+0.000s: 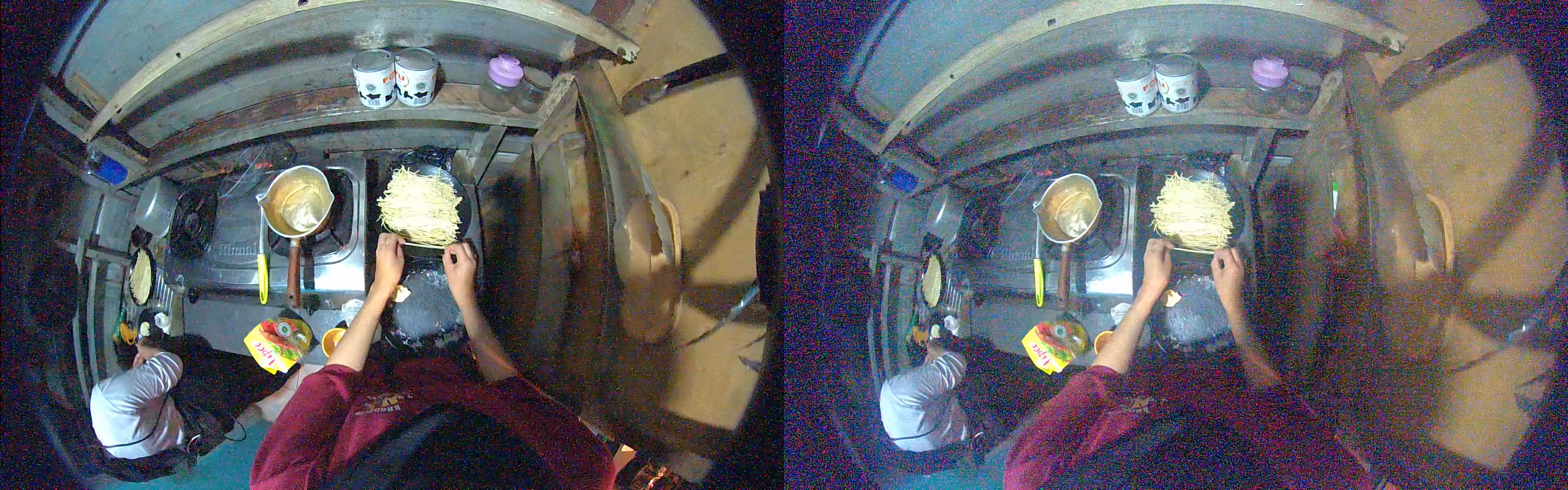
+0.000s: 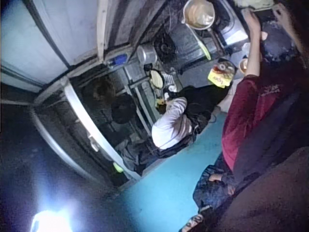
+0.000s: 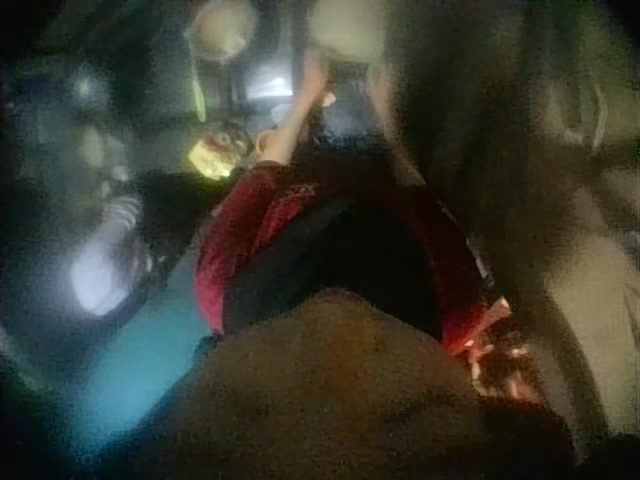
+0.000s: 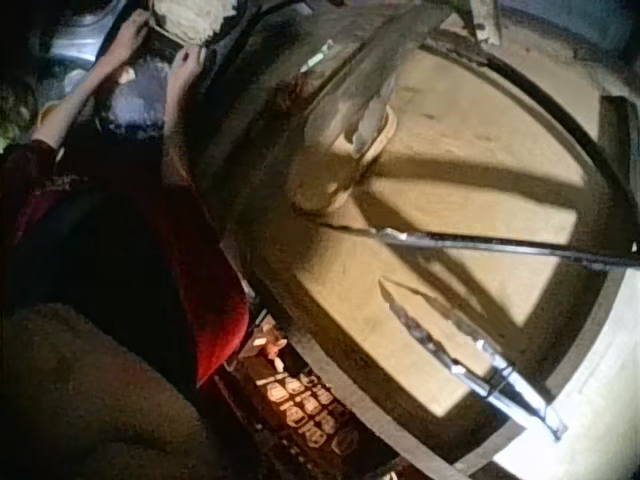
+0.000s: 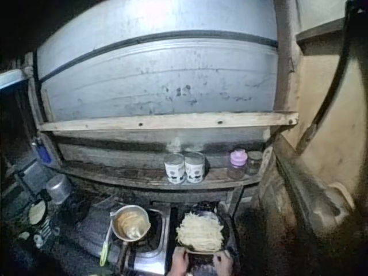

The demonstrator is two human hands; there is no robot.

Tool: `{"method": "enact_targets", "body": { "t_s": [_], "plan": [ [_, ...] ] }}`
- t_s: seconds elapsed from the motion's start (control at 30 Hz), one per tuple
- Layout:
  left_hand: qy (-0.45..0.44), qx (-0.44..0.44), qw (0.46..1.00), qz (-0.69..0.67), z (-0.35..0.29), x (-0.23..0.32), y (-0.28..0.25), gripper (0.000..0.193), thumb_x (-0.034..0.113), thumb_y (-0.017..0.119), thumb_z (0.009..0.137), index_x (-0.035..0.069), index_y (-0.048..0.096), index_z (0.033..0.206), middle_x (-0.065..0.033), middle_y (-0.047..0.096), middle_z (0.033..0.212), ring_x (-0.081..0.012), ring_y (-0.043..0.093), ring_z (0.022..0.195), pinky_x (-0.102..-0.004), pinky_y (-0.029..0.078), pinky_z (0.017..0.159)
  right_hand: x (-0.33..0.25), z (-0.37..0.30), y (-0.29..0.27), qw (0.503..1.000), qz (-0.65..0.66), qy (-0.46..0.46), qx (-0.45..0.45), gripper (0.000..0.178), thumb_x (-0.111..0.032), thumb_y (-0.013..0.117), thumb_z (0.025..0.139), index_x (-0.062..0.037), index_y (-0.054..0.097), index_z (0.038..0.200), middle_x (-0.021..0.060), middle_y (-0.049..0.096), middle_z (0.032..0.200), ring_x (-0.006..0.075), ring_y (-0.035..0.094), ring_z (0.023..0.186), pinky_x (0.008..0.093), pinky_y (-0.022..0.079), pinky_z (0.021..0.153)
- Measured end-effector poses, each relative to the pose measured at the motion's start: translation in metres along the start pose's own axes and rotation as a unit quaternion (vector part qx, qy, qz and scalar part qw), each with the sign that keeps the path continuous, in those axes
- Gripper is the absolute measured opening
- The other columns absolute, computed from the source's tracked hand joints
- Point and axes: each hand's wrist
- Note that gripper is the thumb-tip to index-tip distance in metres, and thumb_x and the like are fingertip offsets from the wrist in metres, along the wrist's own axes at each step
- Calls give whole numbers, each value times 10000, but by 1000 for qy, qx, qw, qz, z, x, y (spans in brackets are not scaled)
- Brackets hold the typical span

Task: The person uses a small rolling pin to flatten small pieces of dough on a dark, floured surface. They repeatedly roll the dough, lift it to check the shape, and reposition it to continue flattening. A stack of prepared noodles and a pot are visible on the counter nearby.

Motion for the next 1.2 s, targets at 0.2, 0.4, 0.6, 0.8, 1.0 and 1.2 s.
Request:
{"method": "enact_targets", "body": {
  "t_s": [0.2,0.4,0.6,0.8,1.0,1.2],
  "plan": [
    [20,-41,998,40,35,-17,11,133,-109,472,723,-19,525,805,-193,498,855,-360,515,818,-390,431,739,24,44,28,991,-125,4,-38,60,-50,617,690,-90,616,735,62,569,771,270,543,767,384,408,690],
    [35,-64,991,113,33,-38,32,224,-43,473,743,-23,585,936,-187,515,892,-342,525,867,-396,439,764,38,52,46,968,-232,-44,-85,85,-70,592,708,-113,651,754,35,571,772,228,531,808,378,394,716],
    [31,-83,973,215,21,-34,29,205,-23,505,708,-13,580,898,-176,527,919,-343,516,878,-404,431,770,29,31,44,976,-202,-50,-55,164,-93,573,752,-80,643,899,59,559,916,247,515,917,393,385,813],
    [-33,-55,991,119,-9,4,5,148,-18,483,752,-14,552,883,-190,518,932,-368,525,852,-429,439,741,-13,-14,25,987,-61,-81,-128,246,-92,570,752,-30,597,989,106,564,973,298,507,947,407,402,823],
    [-165,-178,961,130,-75,27,-12,126,40,486,767,4,529,879,-220,512,931,-412,540,805,-471,448,697,-22,-67,20,948,76,-109,-291,160,-77,556,717,26,568,839,168,556,863,347,531,848,405,441,759],
    [-10,-151,967,204,-114,19,-15,180,61,558,734,17,527,905,-162,509,940,-327,502,877,-405,443,762,-19,-78,23,939,32,-45,-340,113,-88,520,756,24,526,743,202,558,767,374,549,775,458,442,686]
  ]
}}
Point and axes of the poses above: each hand's wrist, its own z-axis towards the middle knuckle, its own y-axis out of the palm, x = y × z
